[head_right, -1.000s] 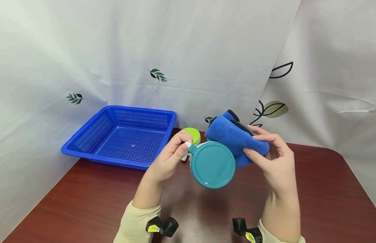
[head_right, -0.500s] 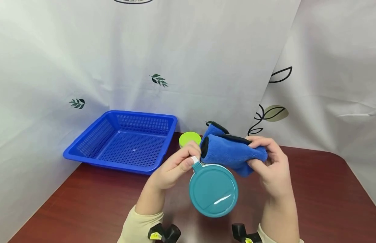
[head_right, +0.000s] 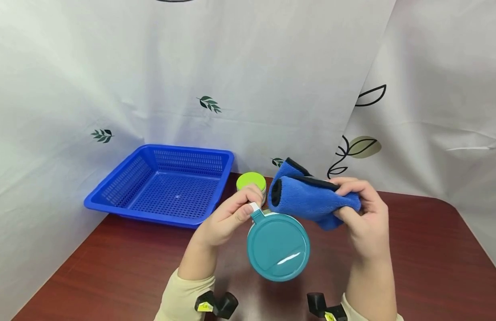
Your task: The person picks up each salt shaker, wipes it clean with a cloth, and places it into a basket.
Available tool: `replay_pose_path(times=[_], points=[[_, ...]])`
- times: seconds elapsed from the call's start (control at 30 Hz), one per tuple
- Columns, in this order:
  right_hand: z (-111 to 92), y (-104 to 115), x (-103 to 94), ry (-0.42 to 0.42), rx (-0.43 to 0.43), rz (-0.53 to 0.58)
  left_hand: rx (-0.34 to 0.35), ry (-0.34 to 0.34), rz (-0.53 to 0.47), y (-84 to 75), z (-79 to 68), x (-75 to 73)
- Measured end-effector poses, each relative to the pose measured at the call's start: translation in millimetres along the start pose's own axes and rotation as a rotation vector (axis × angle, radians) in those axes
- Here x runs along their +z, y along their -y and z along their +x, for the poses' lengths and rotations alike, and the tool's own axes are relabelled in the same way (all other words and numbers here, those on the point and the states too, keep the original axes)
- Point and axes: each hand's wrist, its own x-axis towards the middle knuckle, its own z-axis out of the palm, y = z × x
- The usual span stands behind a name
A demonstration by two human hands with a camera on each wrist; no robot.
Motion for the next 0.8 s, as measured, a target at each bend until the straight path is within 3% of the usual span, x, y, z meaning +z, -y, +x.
replay_pose_path(times=[0.27, 0.8], points=[[1.0, -1.9, 4.7, 0.023, -0.011, -0.05, 0.001, -0.01, -0.008, 1.6, -0.8, -0.5], [0.3, -0.4, 6.5, -0.043, -0.022, -0.119, -0.011, -0.064, 0.022, 5.9, -1.3, -1.4]])
